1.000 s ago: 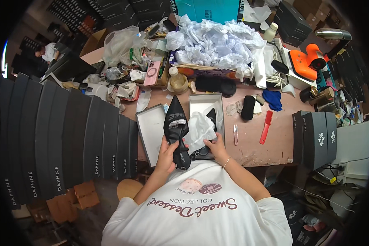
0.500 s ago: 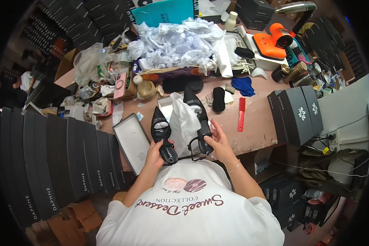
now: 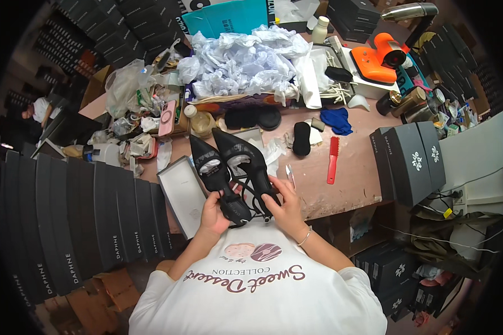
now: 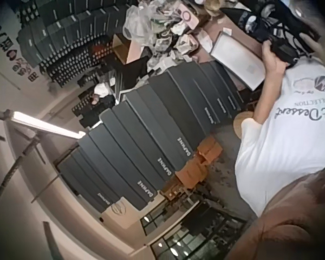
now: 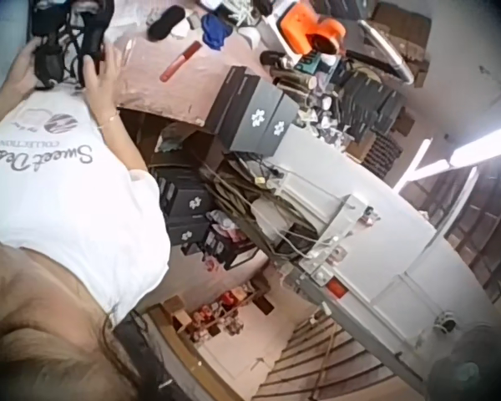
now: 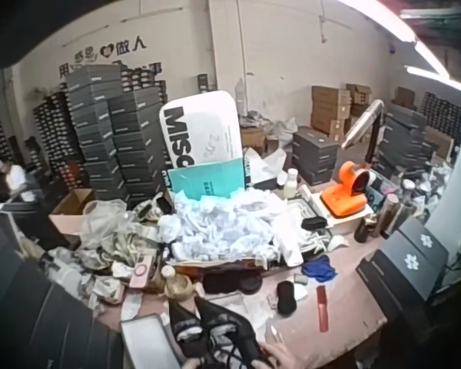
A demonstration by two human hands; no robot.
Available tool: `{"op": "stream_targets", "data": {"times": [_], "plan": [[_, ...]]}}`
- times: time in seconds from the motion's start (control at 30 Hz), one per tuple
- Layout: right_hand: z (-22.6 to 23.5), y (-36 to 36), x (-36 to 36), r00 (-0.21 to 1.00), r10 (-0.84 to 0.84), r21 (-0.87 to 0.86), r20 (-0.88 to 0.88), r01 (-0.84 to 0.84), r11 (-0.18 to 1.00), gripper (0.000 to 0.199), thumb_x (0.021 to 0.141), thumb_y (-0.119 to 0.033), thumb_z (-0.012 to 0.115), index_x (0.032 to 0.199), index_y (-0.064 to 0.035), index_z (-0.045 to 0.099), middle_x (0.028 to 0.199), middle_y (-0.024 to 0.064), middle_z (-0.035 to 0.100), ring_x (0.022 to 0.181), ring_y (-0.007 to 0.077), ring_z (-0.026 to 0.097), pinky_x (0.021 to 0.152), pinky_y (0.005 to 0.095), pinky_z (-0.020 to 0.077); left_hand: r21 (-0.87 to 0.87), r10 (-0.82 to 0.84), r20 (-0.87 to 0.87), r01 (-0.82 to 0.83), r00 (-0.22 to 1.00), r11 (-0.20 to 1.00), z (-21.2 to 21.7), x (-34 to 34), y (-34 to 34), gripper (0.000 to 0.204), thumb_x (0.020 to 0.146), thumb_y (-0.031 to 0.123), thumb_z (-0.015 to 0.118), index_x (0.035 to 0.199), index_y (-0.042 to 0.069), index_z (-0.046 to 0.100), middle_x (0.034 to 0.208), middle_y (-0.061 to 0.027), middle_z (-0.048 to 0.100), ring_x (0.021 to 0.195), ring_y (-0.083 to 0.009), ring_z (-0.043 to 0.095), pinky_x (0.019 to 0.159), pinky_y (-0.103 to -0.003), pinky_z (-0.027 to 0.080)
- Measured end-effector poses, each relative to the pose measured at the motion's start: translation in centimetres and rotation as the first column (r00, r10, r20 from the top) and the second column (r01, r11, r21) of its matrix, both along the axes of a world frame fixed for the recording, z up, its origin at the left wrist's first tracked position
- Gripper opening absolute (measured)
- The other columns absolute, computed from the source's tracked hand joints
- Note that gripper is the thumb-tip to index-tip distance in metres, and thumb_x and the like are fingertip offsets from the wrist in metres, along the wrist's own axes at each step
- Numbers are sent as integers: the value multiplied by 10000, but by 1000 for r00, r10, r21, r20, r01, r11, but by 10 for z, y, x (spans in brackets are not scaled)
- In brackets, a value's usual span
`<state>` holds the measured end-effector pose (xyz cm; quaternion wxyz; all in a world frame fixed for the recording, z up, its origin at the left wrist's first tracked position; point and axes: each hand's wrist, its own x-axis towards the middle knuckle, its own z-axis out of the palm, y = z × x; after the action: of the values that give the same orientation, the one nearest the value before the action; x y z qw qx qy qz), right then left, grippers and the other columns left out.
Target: Inspecting and packing high-heeled shoes into a box with protective materials.
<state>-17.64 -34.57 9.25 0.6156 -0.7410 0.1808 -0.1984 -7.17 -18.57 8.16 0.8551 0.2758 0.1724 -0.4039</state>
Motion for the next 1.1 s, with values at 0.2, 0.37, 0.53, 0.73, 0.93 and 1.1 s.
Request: {"op": "stream_targets", "data": {"times": [0.2,0.37,0.53,0.73,0.93,1.1], "plan": [[13,12,5,990,107,-199,86,-88,976,576,787,-86,707,1284,3,429,1032,149,568,889,208,581,791,306,476,-196,-105,-30,98,994,976,-9,4,5,389,886,216,483,1225,26,484,1258,-157,532,1155,-307,528,1006,-447,430],[16,10,7,988,154,529,-12,-124,839,615,838,-32,634,1360,-23,308,1028,113,599,877,118,586,756,244,479,-156,-96,32,100,995,983,2,1,10,382,887,166,476,1235,11,463,1246,-211,527,1136,-331,537,987,-481,443],[7,7,0,995,94,522,-40,-59,851,610,836,13,574,1381,-41,307,986,86,602,829,89,564,712,226,472,25,-123,170,121,978,992,16,-1,8,353,870,119,470,1201,-3,455,1184,-231,546,1084,-354,560,951,-509,467],[-4,4,-10,1000,6,-229,-10,-8,973,627,759,-27,654,1329,-20,396,979,129,599,796,207,561,748,321,463,189,-115,252,68,961,980,13,2,15,298,879,59,424,1160,-34,461,1104,-217,586,1024,-323,598,896,-466,509],[-3,-4,-3,988,49,-621,146,53,782,659,700,-19,702,1292,32,417,933,132,590,789,273,550,834,419,409,177,-106,268,60,957,982,13,1,16,287,873,61,412,1128,-50,482,1095,-212,590,1031,-315,597,892,-448,510],[-2,-6,-4,984,73,-657,163,53,752,658,700,-21,702,1293,25,420,899,117,593,766,262,551,843,435,391,172,-97,268,51,959,984,9,0,17,310,874,49,442,1173,-31,448,1085,-200,587,979,-295,611,862,-467,525]]}}
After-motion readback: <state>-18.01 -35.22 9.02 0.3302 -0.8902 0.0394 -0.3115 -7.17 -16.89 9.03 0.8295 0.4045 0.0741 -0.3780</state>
